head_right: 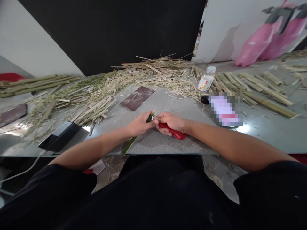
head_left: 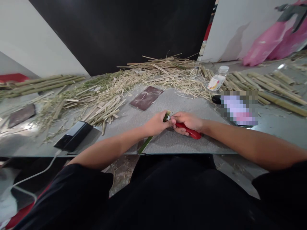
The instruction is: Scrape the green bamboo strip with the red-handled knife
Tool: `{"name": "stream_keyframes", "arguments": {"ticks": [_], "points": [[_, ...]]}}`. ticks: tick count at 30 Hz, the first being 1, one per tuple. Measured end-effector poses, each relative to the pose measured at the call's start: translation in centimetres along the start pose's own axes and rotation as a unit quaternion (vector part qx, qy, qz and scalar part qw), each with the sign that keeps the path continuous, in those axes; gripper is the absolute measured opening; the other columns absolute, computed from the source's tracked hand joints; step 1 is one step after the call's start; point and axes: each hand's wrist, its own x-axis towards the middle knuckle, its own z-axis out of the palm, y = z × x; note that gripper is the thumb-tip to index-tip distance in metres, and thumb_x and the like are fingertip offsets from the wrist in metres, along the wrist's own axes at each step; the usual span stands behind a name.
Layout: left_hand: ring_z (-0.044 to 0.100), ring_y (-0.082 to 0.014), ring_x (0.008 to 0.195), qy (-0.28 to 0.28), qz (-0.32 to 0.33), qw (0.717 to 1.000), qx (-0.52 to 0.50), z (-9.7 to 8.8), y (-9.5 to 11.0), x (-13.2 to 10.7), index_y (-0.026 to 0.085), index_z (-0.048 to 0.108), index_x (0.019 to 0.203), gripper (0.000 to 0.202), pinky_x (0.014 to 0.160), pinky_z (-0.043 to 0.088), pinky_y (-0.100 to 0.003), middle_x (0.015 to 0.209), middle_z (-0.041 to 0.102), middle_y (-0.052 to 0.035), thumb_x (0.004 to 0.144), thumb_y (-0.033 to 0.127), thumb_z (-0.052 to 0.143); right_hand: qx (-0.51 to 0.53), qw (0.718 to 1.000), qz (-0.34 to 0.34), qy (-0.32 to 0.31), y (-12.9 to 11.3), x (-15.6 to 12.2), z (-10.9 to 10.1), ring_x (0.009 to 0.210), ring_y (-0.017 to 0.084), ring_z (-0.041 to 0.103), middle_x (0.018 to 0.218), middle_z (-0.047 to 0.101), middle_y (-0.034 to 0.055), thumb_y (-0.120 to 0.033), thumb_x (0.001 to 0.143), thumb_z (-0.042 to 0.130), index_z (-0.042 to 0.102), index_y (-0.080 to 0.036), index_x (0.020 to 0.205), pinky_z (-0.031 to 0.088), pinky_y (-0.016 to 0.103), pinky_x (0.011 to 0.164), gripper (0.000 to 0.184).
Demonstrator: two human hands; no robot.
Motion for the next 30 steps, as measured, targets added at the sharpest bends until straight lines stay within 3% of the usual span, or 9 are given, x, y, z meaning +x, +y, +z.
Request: {"name": "stream_keyframes", "arguments": {"ticks": [4, 11, 15, 19, 24, 30], "points": [[0.053, -0.0174, 0.076, 0.004, 0.010, 0.999, 0.035, 0.0, 0.0, 0.1, 0.021, 0.051, 0.090, 0.046, 0.069, 0.041, -0.032, 0.082, 0.057, 0.0003, 0.097, 0.064, 0.067, 0.005, 1.000, -0.009, 0.014, 0.3, 0.1, 0.3, 0.035, 0.013, 0.043, 0.047, 0.050, -0.0038, -0.049, 0.101, 0.061, 0.056, -0.023, 0.079, 0.038, 0.024, 0.036, 0.035], [0.055, -0.0174, 0.074, 0.032, -0.034, 0.997, 0.067, 0.0, 0.4, 0.3, 0.021, 0.049, 0.084, 0.036, 0.068, 0.038, -0.032, 0.080, 0.060, -0.0015, 0.110, 0.045, 0.046, 0.036, 0.991, -0.058, 0.116, 0.6, 0.6, 1.4, 0.035, 0.013, 0.045, 0.048, 0.050, -0.0032, -0.051, 0.104, 0.056, 0.056, -0.023, 0.080, 0.037, 0.025, 0.037, 0.037], [0.052, -0.0168, 0.072, 0.055, -0.031, 0.994, 0.093, -0.1, 0.4, 0.2, 0.023, 0.043, 0.082, 0.040, 0.065, 0.035, -0.032, 0.078, 0.056, 0.0000, 0.104, 0.052, 0.059, 0.024, 0.996, -0.028, 0.076, 0.4, 0.5, 0.8, 0.035, 0.013, 0.044, 0.046, 0.048, -0.0036, -0.047, 0.101, 0.060, 0.055, -0.023, 0.078, 0.037, 0.025, 0.037, 0.033], [0.055, -0.0192, 0.078, 0.034, -0.020, 0.995, 0.090, 0.0, 0.6, -0.2, 0.022, 0.049, 0.094, 0.037, 0.069, 0.039, -0.033, 0.084, 0.061, -0.0013, 0.101, 0.056, 0.063, 0.004, 1.000, -0.008, 0.025, 0.0, 0.1, 0.2, 0.035, 0.013, 0.044, 0.046, 0.048, -0.0041, -0.039, 0.099, 0.060, 0.055, -0.023, 0.079, 0.038, 0.024, 0.037, 0.027], [0.058, -0.0202, 0.080, 0.017, -0.021, 0.995, 0.095, 0.1, 0.5, -0.4, 0.022, 0.049, 0.093, 0.036, 0.070, 0.040, -0.033, 0.086, 0.063, -0.0017, 0.102, 0.054, 0.062, 0.002, 1.000, 0.010, -0.009, -0.1, 0.2, 0.0, 0.035, 0.013, 0.043, 0.046, 0.048, -0.0042, -0.045, 0.100, 0.060, 0.056, -0.022, 0.078, 0.037, 0.023, 0.036, 0.031], [0.059, -0.0204, 0.081, 0.021, -0.013, 0.995, 0.098, 0.0, 0.3, -0.3, 0.023, 0.045, 0.086, 0.034, 0.069, 0.040, -0.033, 0.088, 0.063, -0.0027, 0.107, 0.046, 0.058, 0.022, 0.999, -0.015, 0.039, 0.3, 0.5, 0.7, 0.034, 0.012, 0.042, 0.048, 0.050, -0.0048, -0.045, 0.100, 0.061, 0.055, -0.023, 0.080, 0.035, 0.022, 0.034, 0.030]]}}
